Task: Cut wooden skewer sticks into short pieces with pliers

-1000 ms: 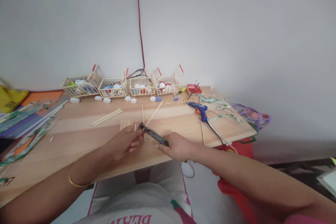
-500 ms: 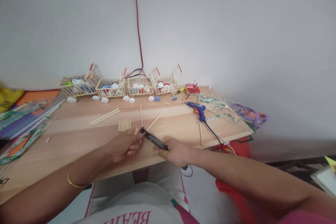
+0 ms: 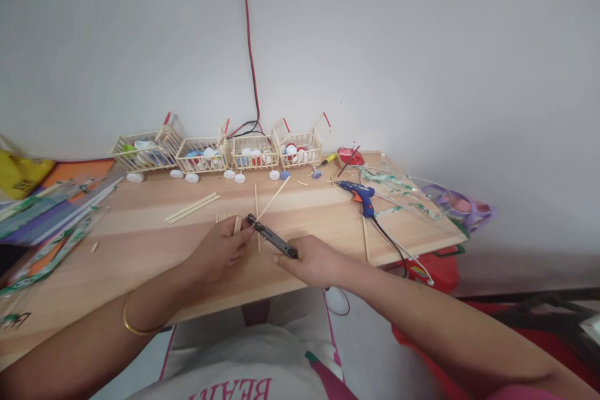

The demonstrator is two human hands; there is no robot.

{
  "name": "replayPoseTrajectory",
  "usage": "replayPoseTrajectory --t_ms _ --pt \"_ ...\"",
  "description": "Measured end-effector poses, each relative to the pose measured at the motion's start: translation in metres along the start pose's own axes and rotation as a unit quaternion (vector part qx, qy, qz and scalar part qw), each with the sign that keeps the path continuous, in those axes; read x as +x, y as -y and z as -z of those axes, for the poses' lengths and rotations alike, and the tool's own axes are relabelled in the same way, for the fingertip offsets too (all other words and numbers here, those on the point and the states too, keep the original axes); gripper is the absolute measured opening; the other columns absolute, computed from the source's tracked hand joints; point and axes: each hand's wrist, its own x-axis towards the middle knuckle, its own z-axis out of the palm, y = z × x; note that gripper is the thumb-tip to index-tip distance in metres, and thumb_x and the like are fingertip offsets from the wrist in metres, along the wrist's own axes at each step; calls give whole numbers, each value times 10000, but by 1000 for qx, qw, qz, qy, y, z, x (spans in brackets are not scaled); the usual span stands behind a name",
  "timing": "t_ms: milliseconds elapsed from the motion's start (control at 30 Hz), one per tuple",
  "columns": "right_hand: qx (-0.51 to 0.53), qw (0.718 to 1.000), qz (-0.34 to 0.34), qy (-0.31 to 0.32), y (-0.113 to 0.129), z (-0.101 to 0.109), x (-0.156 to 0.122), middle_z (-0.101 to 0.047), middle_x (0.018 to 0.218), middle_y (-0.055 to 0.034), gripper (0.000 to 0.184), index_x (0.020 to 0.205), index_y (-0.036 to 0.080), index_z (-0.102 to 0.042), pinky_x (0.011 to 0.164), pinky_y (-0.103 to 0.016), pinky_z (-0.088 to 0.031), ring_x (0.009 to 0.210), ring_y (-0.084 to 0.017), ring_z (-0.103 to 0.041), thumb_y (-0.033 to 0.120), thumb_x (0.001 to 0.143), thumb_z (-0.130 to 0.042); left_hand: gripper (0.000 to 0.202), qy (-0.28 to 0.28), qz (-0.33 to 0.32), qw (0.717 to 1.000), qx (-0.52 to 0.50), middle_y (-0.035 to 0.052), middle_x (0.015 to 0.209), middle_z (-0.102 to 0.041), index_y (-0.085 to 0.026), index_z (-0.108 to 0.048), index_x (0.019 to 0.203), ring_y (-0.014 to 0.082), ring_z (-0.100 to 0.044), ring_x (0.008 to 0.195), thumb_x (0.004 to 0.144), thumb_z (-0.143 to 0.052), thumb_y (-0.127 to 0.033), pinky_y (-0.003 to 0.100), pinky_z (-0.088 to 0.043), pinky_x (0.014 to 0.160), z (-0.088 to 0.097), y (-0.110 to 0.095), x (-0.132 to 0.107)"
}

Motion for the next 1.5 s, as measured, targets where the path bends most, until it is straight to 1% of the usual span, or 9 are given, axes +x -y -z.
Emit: replayPoseTrajectory --t_ms 333,633,800,967,1033,1200,1267,1400,1500 --pt "-26 1000 9 -3 2 1 3 -597 713 -48 434 778 144 -572 568 -234 -328 621 -144 -493 547 838 -422 232 -24 -34 999 30 -97 417 -331 -206 -376 663 52 -272 313 804 -517 -325 167 -219 314 -1 -2 -2" --pt "19 999 4 39 10 9 3 -493 638 1 511 775 149 -537 502 -216 -292 578 -116 -425 630 824 -372 267 -53 -72 991 102 -87 412 -336 -198 -407 628 67 -319 305 804 -509 -371 191 -234 336 1 -2 -1" --pt "42 998 -6 46 16 11 1 -481 629 8 523 744 159 -493 495 -209 -295 569 -109 -424 657 819 -349 300 -77 -103 975 180 -66 452 -384 -199 -414 624 94 -380 364 818 -466 -421 214 -272 406 5 2 2" --pt "86 993 -21 84 16 10 1 -491 597 7 574 703 161 -483 489 -210 -333 533 -103 -432 694 811 -300 295 -110 -183 940 268 -31 520 -445 -188 -447 594 130 -411 537 825 -452 -371 233 -277 523 7 1 2" --pt "111 989 -26 96 14 8 2 -491 584 5 602 686 158 -483 491 -212 -352 515 -99 -436 707 811 -267 298 -117 -196 931 283 -25 549 -461 -187 -451 595 138 -414 573 830 -443 -370 238 -278 548 7 0 2" --pt "221 968 -46 113 10 4 3 -473 565 14 620 771 161 -501 470 -206 -360 488 -97 -427 726 800 -247 308 -108 -172 942 266 -38 506 -419 -195 -430 592 129 -400 508 834 -430 -384 237 -271 520 7 -1 1" --pt "230 966 -39 109 10 3 3 -464 567 17 615 758 162 -498 470 -204 -354 488 -94 -414 723 801 -250 304 -106 -169 946 256 -42 489 -411 -196 -431 594 126 -406 488 836 -427 -381 233 -277 511 7 -1 1" --pt "145 987 -17 66 14 2 1 -496 608 3 589 717 154 -491 524 -213 -365 537 -100 -439 686 827 -263 296 -111 -166 948 250 -42 492 -424 -194 -433 605 119 -422 470 837 -433 -378 226 -285 491 7 -2 1" --pt "87 996 1 16 17 1 0 -503 633 2 541 742 155 -500 521 -214 -341 561 -108 -446 641 849 -288 294 -96 -136 962 216 -53 469 -415 -196 -431 617 108 -406 413 831 -445 -397 226 -286 457 6 -3 0"
